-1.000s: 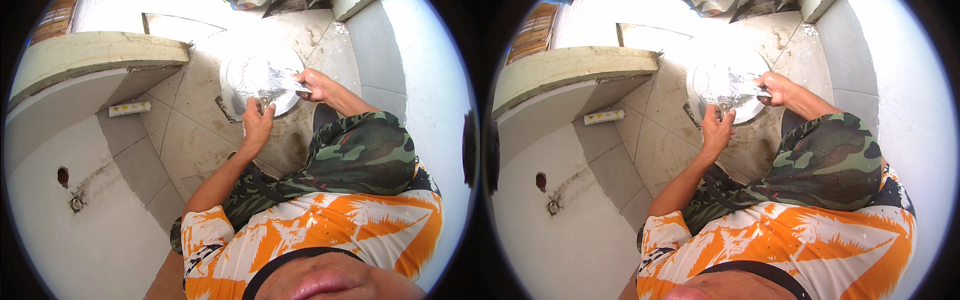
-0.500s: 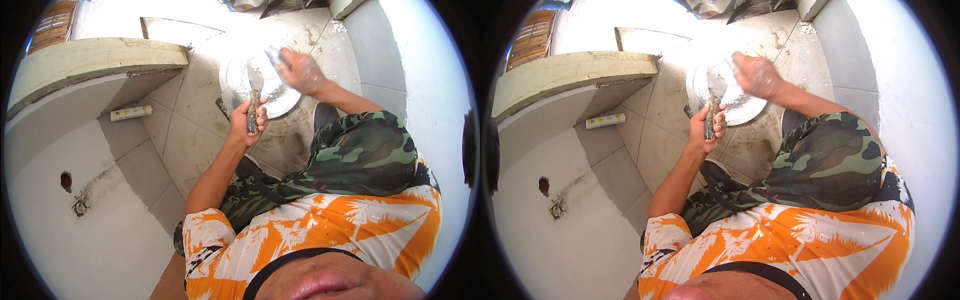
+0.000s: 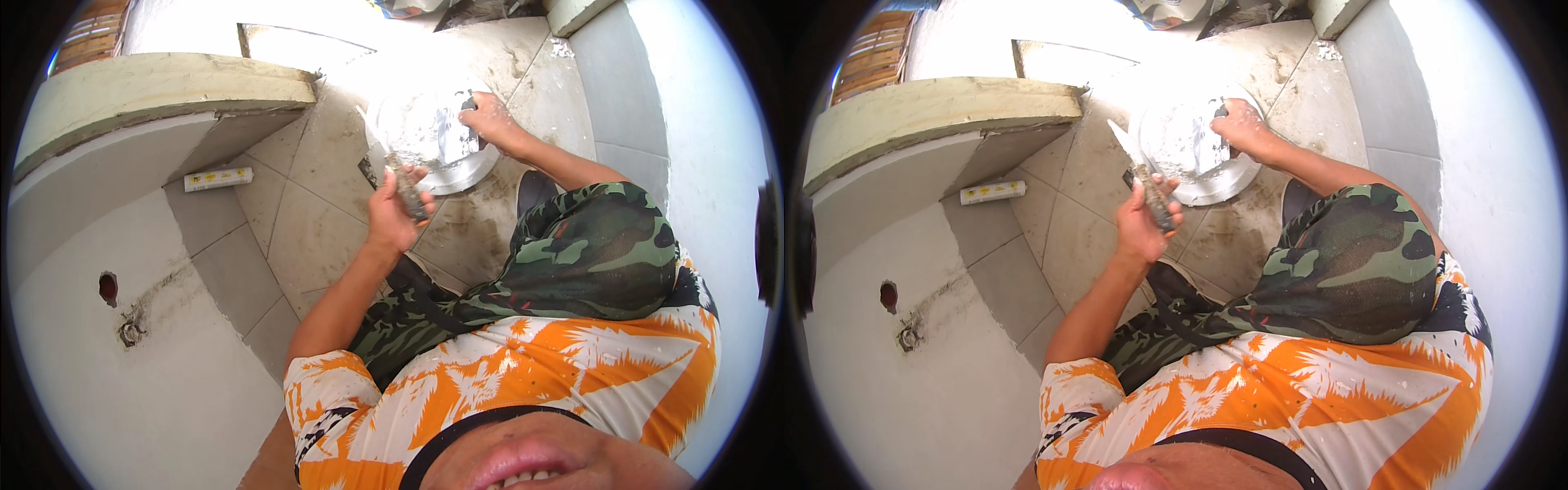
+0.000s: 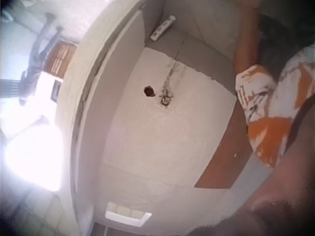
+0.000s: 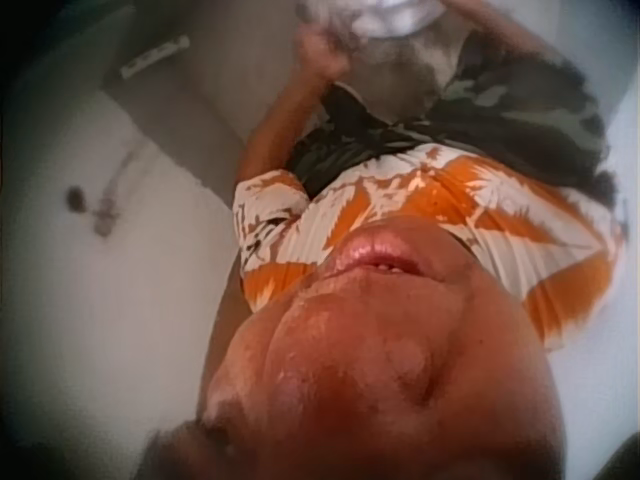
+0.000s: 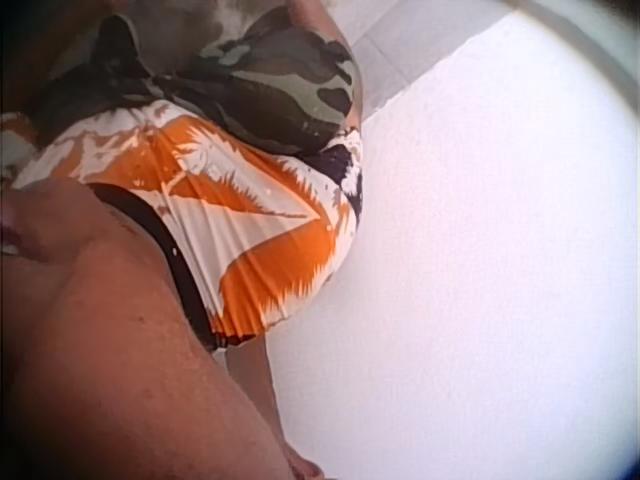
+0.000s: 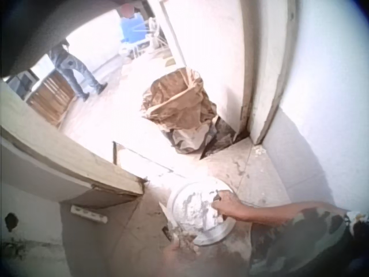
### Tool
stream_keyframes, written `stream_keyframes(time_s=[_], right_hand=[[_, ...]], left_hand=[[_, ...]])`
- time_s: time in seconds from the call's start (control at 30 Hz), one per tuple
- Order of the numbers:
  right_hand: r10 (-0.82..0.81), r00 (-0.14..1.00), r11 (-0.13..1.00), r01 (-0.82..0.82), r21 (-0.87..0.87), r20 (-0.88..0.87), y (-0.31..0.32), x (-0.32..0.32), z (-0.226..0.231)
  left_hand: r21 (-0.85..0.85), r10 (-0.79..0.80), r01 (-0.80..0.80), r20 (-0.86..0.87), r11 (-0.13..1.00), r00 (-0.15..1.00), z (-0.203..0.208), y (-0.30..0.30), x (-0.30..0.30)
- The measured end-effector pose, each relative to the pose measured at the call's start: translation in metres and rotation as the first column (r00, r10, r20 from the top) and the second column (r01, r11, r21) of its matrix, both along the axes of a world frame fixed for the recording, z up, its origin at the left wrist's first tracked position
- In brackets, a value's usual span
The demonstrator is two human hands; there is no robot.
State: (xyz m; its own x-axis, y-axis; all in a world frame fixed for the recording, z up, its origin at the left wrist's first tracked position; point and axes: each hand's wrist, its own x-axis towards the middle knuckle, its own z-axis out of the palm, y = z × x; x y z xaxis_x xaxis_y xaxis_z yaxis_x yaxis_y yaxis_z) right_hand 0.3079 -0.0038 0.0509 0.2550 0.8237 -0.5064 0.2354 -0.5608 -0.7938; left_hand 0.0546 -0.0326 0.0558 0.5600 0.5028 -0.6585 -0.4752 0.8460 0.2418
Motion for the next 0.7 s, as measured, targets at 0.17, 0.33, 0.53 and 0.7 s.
stream_keyframes(time_s=[0.17, 0.33, 0.53, 0.7], right_hand=[[-0.332, 0.818, 0.943, 0.299, -0.145, -0.470, -0.014, -0.014, -0.004], [-0.098, 0.928, 0.953, -0.016, -0.302, -0.359, -0.022, 0.000, 0.000], [0.478, 0.870, 0.878, -0.470, -0.088, 0.124, -0.011, -0.002, 0.037], [0.306, 0.940, 0.942, -0.322, -0.098, -0.149, -0.017, -0.002, 0.023]], left_hand=[[-0.027, 0.093, -0.097, -0.124, 0.995, 0.988, 0.025, -0.022, 0.066], [0.039, 0.175, -0.171, -0.147, 0.985, 0.974, 0.007, -0.020, 0.097], [0.282, 0.203, -0.078, -0.448, 0.956, 0.871, -0.009, -0.031, 0.111], [0.435, 0.190, 0.051, -0.491, 0.899, 0.850, -0.011, -0.029, 0.100]])
